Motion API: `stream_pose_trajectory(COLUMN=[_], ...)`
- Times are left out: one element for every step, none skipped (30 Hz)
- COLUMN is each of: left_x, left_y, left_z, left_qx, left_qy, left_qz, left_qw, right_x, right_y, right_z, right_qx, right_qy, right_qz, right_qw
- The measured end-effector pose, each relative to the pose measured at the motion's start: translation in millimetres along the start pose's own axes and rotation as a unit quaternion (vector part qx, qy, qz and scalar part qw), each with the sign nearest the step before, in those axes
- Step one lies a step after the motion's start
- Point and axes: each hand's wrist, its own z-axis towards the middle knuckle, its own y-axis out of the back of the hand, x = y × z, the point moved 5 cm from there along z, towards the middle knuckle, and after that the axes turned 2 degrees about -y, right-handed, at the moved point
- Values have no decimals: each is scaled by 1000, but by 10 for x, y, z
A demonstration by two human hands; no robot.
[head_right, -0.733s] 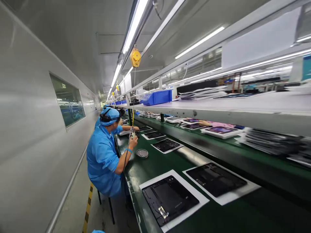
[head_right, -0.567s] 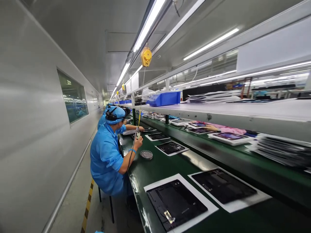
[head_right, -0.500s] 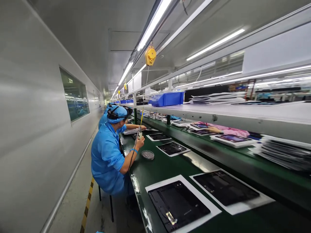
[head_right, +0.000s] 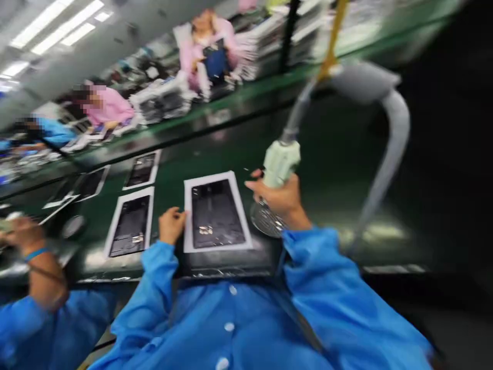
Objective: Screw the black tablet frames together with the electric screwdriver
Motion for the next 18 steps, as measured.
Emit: stream_pose_trajectory(left_x=[7,27,53,77,97,109,112,107,95,78,56,28,-4,-40,-78,-117,-155,-187], left_y=[-146,-249,-316,-356,-380,-394,-405,-413,-421,-428,-435,-442,-453,-469,-491,-521,-557,-595], left_z=[25,56,91,124,149,165,170,167,158,149,142,141,147,160,179,202,229,255], left_qx=[32,58,77,92,104,114,122,126,126,120,108,91,72,52,33,17,4,-8], left_qy=[8,17,24,28,30,28,25,21,18,16,16,17,19,21,25,29,32,37], left_qz=[2,9,15,16,12,5,-7,-21,-37,-55,-74,-95,-116,-138,-160,-179,-194,-211], left_qw=[999,998,997,995,994,993,992,992,991,991,991,991,990,989,986,983,980,977], right_x=[-50,-60,-69,-75,-83,-94,-110,-128,-146,-161,-172,-181,-188,-191,-196,-202,-209,-216], right_y=[117,200,242,279,301,318,327,333,334,338,340,343,349,360,372,392,415,442], right_z=[-4,11,36,60,76,83,81,73,61,48,38,32,29,30,34,38,41,40], right_qx=[-6,-18,-18,-33,-46,-61,-70,-77,-78,-79,-80,-81,-84,-89,-90,-95,-99,-102], right_qy=[-15,3,15,30,41,50,54,57,59,64,70,76,83,91,95,100,102,105], right_qz=[25,36,40,43,40,35,30,28,29,32,36,36,33,28,21,15,11,8], right_qw=[1000,999,999,998,997,996,996,995,995,994,994,993,992,992,991,990,990,989])
